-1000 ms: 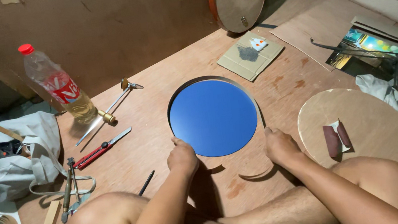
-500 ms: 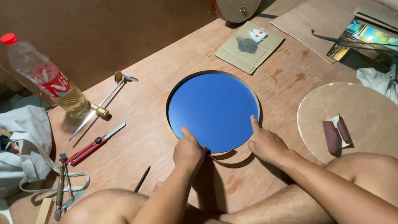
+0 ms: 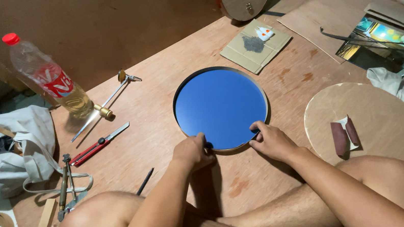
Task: The person assembles a circular frame by applying glue to a wooden strip, wrapping it around a blue circular plate, and then fitting it into a larger wooden circular base.
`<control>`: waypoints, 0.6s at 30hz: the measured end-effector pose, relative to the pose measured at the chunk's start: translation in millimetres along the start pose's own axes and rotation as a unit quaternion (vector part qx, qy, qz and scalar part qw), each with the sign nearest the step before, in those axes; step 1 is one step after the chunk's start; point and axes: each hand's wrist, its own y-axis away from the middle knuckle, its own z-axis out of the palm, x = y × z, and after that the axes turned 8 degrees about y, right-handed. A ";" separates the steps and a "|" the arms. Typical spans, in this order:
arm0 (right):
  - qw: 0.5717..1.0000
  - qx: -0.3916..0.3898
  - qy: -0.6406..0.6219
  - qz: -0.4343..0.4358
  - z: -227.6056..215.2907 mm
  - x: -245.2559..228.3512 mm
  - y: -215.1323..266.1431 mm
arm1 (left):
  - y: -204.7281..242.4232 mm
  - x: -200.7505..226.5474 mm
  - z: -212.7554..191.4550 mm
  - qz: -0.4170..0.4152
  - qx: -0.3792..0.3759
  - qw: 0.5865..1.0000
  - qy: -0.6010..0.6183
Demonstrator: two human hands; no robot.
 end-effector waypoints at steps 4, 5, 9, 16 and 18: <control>0.999 0.013 0.019 -0.028 -2.3 1.6 -2.3 | -13.5 -3.6 15.4 0.029 0.042 0.997 -0.049; 0.998 0.013 0.050 -0.044 -4.6 -0.3 -1.7 | -12.7 2.7 16.5 0.065 0.076 0.992 -0.079; 0.985 0.057 0.139 -0.089 -0.9 5.8 -7.5 | -59.8 -18.6 59.3 0.168 0.115 0.972 -0.118; 0.971 0.124 0.123 -0.162 17.5 16.6 -25.0 | -92.0 -37.3 79.5 0.241 0.157 0.948 -0.138; 0.964 0.136 0.087 -0.213 20.3 13.7 -27.5 | -93.1 -36.6 83.4 0.253 0.171 0.939 -0.157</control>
